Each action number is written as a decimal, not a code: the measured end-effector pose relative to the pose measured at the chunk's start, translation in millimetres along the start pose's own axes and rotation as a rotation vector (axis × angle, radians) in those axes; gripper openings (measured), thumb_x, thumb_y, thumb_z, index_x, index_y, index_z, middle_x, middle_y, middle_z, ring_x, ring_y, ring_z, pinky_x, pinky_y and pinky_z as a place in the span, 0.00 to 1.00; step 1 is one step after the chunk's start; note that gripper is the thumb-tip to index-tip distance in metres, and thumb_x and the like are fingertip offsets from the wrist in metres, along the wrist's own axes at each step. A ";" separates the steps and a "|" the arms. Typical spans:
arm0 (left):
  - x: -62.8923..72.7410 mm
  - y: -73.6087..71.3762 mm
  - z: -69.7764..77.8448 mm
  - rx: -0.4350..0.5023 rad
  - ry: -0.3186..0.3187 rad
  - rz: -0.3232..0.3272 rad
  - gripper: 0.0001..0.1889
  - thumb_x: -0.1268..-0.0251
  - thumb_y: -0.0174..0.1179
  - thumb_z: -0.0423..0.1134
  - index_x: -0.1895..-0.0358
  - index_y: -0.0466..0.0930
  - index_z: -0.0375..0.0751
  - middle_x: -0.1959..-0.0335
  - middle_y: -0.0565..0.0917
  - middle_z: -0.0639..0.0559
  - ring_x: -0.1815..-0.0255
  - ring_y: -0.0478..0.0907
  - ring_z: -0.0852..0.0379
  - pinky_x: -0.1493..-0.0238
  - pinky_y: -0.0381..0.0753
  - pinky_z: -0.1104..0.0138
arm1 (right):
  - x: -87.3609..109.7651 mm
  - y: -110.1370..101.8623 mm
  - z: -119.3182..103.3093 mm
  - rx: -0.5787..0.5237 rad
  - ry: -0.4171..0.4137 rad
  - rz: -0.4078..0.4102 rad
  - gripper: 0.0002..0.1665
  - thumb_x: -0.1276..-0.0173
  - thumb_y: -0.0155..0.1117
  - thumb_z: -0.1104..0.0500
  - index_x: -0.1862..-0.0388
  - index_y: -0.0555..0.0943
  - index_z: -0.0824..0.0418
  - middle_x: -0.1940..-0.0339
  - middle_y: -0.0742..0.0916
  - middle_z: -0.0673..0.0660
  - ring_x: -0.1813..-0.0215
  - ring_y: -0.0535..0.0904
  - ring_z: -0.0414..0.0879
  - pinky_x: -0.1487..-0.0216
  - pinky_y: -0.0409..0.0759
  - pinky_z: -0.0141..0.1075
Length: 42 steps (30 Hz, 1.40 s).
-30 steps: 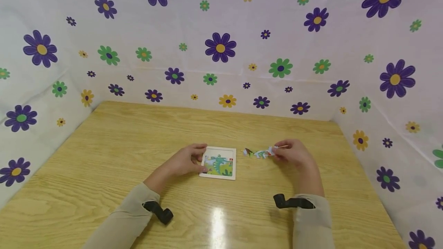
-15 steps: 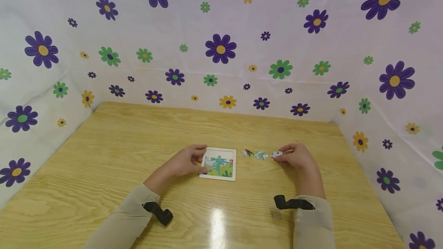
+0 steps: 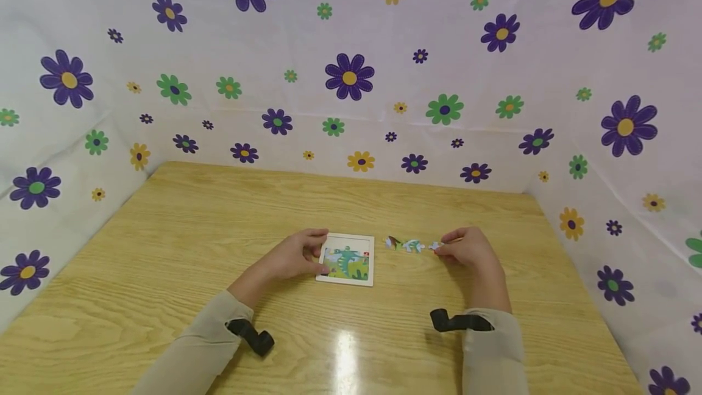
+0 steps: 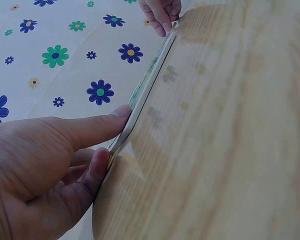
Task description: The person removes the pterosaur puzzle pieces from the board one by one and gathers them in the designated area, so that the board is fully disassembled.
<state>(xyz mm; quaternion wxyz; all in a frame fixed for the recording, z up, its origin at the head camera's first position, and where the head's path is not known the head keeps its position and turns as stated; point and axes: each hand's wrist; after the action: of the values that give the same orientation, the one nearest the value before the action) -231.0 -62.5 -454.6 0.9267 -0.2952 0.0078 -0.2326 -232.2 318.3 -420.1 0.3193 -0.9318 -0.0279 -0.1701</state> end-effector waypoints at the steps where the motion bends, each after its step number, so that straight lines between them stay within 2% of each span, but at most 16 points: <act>1: 0.1 -0.2 -0.2 0.001 0.002 -0.002 0.44 0.46 0.76 0.40 0.25 0.64 0.41 0.42 0.78 0.50 0.55 0.73 0.58 0.54 0.73 0.66 | -0.2 -0.3 0.6 -0.002 -0.009 -0.008 0.26 0.36 0.72 0.63 0.44 0.78 0.76 0.65 0.88 0.55 0.68 0.82 0.38 0.65 0.83 0.31; 6: 1.3 -1.5 0.7 0.015 0.009 -0.010 0.45 0.46 0.76 0.39 0.24 0.63 0.40 0.50 0.80 0.50 0.57 0.73 0.57 0.55 0.73 0.66 | -0.6 -2.3 4.1 -0.040 -0.048 -0.062 0.27 0.33 0.70 0.61 0.40 0.76 0.76 0.65 0.89 0.52 0.66 0.83 0.38 0.63 0.83 0.31; 10: 1.2 -1.7 0.6 0.022 0.007 -0.011 0.45 0.46 0.76 0.39 0.24 0.63 0.41 0.52 0.80 0.50 0.58 0.72 0.57 0.56 0.73 0.67 | -1.4 -1.9 3.2 -0.080 -0.056 -0.075 0.29 0.32 0.69 0.59 0.38 0.75 0.75 0.63 0.88 0.51 0.65 0.82 0.37 0.61 0.83 0.31; 13: 0.7 -1.2 0.2 0.025 0.006 -0.008 0.45 0.46 0.76 0.39 0.24 0.63 0.41 0.52 0.79 0.50 0.58 0.72 0.57 0.56 0.73 0.67 | -2.2 -0.4 -0.8 -0.077 -0.061 -0.074 0.31 0.31 0.69 0.56 0.37 0.74 0.73 0.58 0.88 0.54 0.63 0.82 0.37 0.59 0.83 0.30; 17: 0.9 -0.7 1.0 0.021 0.002 -0.005 0.45 0.46 0.76 0.39 0.24 0.64 0.41 0.46 0.78 0.51 0.56 0.72 0.57 0.55 0.73 0.66 | -2.4 2.6 -6.7 -0.056 -0.089 -0.082 0.31 0.30 0.68 0.54 0.36 0.74 0.72 0.53 0.87 0.59 0.60 0.83 0.39 0.57 0.83 0.30; 22: 0.8 -1.4 1.4 0.013 0.003 -0.004 0.45 0.45 0.76 0.38 0.24 0.63 0.41 0.48 0.79 0.50 0.57 0.72 0.57 0.55 0.73 0.67 | -5.0 8.5 -12.2 -0.104 -0.141 -0.119 0.31 0.29 0.66 0.55 0.35 0.73 0.72 0.52 0.86 0.61 0.58 0.86 0.40 0.53 0.84 0.33; 34: 0.9 -0.3 -0.4 0.019 -0.009 0.001 0.45 0.46 0.76 0.38 0.24 0.64 0.41 0.47 0.79 0.50 0.57 0.72 0.57 0.55 0.73 0.66 | -8.3 40.0 -34.3 -0.201 -0.220 -0.190 0.28 0.28 0.65 0.60 0.33 0.73 0.70 0.48 0.85 0.68 0.57 0.86 0.45 0.52 0.85 0.37; 42: 0.2 -1.2 -0.4 -0.015 0.005 -0.006 0.45 0.45 0.75 0.40 0.24 0.63 0.41 0.49 0.80 0.51 0.56 0.72 0.57 0.54 0.72 0.65 | -12.8 70.0 -49.6 -0.160 -0.236 -0.244 0.25 0.30 0.67 0.59 0.37 0.79 0.66 0.51 0.86 0.63 0.57 0.84 0.45 0.52 0.85 0.37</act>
<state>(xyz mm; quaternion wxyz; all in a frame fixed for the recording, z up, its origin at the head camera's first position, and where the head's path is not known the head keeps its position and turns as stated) -231.4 -63.7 -454.3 0.9238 -0.3014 0.0112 -0.2359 -247.9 233.4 -428.7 0.2156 -0.9574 -0.1645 -0.0987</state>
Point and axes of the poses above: each hand's wrist, its own x-axis away from the middle knuckle, its own y-axis out of the palm, z = x × y
